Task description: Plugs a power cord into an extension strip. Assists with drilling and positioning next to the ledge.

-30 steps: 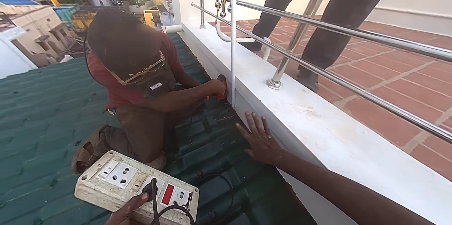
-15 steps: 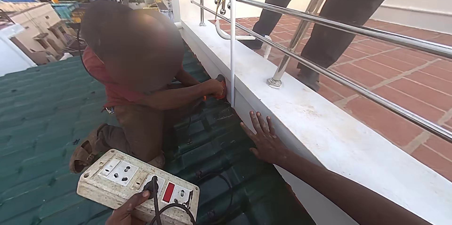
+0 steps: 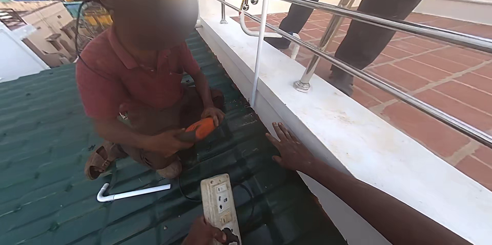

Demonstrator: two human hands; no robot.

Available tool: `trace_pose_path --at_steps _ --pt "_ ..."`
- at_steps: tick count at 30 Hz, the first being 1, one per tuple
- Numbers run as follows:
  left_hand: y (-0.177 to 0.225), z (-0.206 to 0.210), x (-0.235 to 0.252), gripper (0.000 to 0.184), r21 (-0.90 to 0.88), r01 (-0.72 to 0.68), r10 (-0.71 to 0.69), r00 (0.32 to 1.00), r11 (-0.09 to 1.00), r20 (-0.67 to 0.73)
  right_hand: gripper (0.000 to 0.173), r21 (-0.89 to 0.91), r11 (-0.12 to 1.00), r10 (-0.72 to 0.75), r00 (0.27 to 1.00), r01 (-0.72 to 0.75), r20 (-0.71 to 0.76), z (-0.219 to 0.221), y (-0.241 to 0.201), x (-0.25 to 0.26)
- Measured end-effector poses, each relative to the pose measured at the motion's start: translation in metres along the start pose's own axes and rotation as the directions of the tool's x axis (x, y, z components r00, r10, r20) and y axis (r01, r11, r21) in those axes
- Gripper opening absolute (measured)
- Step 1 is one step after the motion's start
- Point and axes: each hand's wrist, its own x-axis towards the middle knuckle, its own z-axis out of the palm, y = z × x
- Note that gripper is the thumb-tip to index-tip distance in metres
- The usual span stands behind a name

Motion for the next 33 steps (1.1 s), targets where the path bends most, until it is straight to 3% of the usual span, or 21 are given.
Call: trace_pose_path --at_steps 4,7,10,14,16,18,20,22,24,27,30,33 --pt "-0.049 0.003 0.052 0.071 -0.110 -0.025 0.041 0.989 0.994 0.143 0.076 0.065 0.997 0.036 0.999 -0.036 0.016 0.000 0.007 0.005" --pt "-0.069 -0.004 0.073 0.064 -0.250 -0.006 0.050 0.984 0.968 0.169 0.073 0.112 0.992 0.047 0.999 -0.049 0.019 0.000 0.011 0.005" --pt "-0.069 -0.011 0.078 0.059 -0.229 0.048 -0.013 0.988 0.972 0.151 0.072 0.141 0.988 0.051 0.997 -0.058 0.049 0.000 0.010 0.004" --pt "-0.060 -0.014 0.073 0.067 -0.110 0.073 -0.076 0.997 0.991 -0.019 0.071 0.175 0.982 0.060 0.994 -0.076 0.092 -0.005 0.005 0.010" --pt "-0.047 -0.012 0.066 0.069 -0.035 0.137 -0.140 0.988 0.990 -0.072 0.069 0.201 0.977 0.062 0.996 -0.074 0.068 -0.007 0.006 0.011" --pt "-0.026 -0.004 0.059 0.068 0.083 0.188 -0.167 0.963 0.979 -0.211 0.065 0.247 0.967 0.058 0.998 -0.057 0.004 -0.011 0.007 0.011" --pt "-0.006 0.005 0.054 0.087 0.299 0.174 -0.036 0.909 0.938 -0.415 0.055 0.305 0.952 0.054 0.992 -0.016 -0.117 -0.023 0.011 0.007" --pt "0.022 0.014 0.050 0.105 0.505 0.139 0.156 0.853 0.852 -0.499 0.046 0.334 0.941 0.063 0.950 0.045 -0.305 -0.044 0.019 0.003" --pt "0.052 0.029 0.050 0.096 0.617 0.034 0.348 0.801 0.786 -0.487 0.038 0.364 0.925 0.098 0.853 0.112 -0.512 -0.059 0.038 0.008" --pt "0.082 0.046 0.065 0.084 0.654 -0.039 0.405 0.813 0.755 -0.419 0.031 0.459 0.875 0.233 0.699 0.153 -0.677 -0.063 0.066 0.021" --pt "0.092 0.055 0.089 0.082 0.679 0.001 0.338 0.867 0.734 -0.366 0.031 0.710 0.699 0.453 0.712 0.091 -0.537 -0.061 0.080 0.025" --pt "0.083 0.058 0.111 0.084 0.758 0.099 0.215 0.928 0.645 -0.304 0.027 0.769 0.637 0.498 0.732 0.055 -0.466 -0.063 0.081 0.028"
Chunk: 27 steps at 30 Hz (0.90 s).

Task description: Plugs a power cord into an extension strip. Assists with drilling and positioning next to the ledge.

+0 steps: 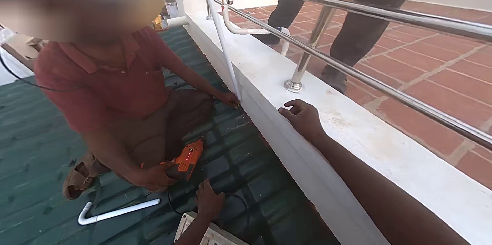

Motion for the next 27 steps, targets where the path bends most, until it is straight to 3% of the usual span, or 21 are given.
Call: trace_pose_path --at_steps 4,7,11,15,24,27 --pt "-0.015 0.022 0.020 0.094 0.218 -0.033 0.011 0.995 0.975 0.099 0.024 -0.044 0.999 -0.014 1.000 0.015 0.023 0.000 -0.001 0.003" --pt "-0.023 0.033 0.033 0.112 0.336 -0.070 0.034 0.993 0.939 0.112 0.023 -0.049 0.999 0.003 1.000 -0.002 0.027 0.000 -0.002 0.004" --pt "-0.015 0.038 0.052 0.136 0.374 -0.094 0.041 0.989 0.923 0.145 0.022 -0.050 0.999 0.003 1.000 -0.001 0.026 -0.001 0.000 0.005" --pt "-0.004 0.050 0.068 0.138 0.363 -0.089 -0.001 0.970 0.928 0.242 0.021 -0.044 0.999 0.008 1.000 -0.007 0.014 0.001 0.000 0.006" --pt "-0.009 0.084 0.075 0.130 0.515 -0.089 0.039 0.994 0.853 0.106 0.017 0.011 1.000 0.005 1.000 -0.005 -0.005 0.000 0.007 0.005" --pt "-0.005 0.083 0.074 0.130 0.528 -0.074 0.009 0.992 0.846 0.126 0.017 0.009 1.000 -0.019 1.000 0.019 0.006 0.000 0.006 0.003"
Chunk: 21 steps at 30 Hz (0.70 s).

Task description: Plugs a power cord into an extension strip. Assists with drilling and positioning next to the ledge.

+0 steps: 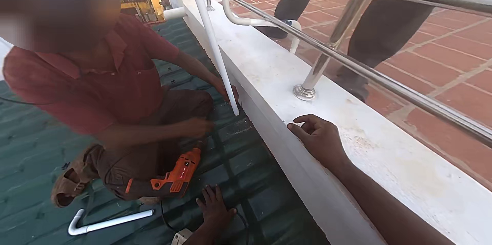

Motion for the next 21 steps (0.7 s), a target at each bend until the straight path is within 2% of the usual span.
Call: trace_pose_path --at_steps 9,21 --pt "0.0029 -0.0104 0.0004 0.130 0.000 0.023 -0.023 0.998 1.000 0.065 0.017 0.014 1.000 -0.006 1.000 0.007 -0.023 0.0039 0.0042 0.0000" --pt "0.0034 -0.0096 -0.0004 0.129 0.024 0.016 -0.017 0.999 1.000 0.037 0.017 -0.039 0.999 0.006 1.000 -0.007 -0.022 0.0032 0.0013 0.0028"
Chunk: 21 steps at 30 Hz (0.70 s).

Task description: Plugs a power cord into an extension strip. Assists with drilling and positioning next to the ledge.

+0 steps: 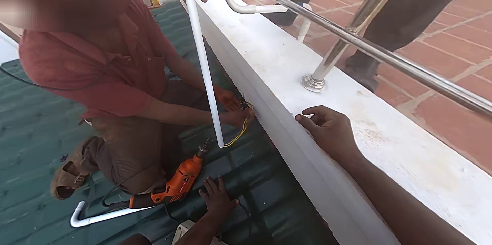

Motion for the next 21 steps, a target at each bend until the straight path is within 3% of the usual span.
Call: trace_pose_path --at_steps 10,12,17,21 --pt "-0.005 -0.007 -0.002 0.127 -0.018 -0.015 0.016 0.999 1.000 0.047 0.018 -0.035 0.999 0.034 0.999 -0.033 0.011 -0.002 -0.010 0.000" --pt "-0.012 -0.016 -0.006 0.111 -0.126 -0.066 0.074 0.995 0.990 0.062 0.019 -0.032 0.999 0.037 0.999 -0.036 0.013 -0.003 -0.012 0.000" --pt "-0.016 -0.034 -0.053 0.064 -0.256 -0.277 0.251 0.959 0.926 -0.129 0.019 0.002 0.999 0.053 0.997 -0.053 0.057 -0.005 -0.012 0.003" --pt "0.011 -0.047 -0.093 0.054 -0.340 -0.449 0.405 0.893 0.826 -0.196 0.020 0.011 0.998 0.068 0.994 -0.070 0.089 -0.007 -0.010 0.004"
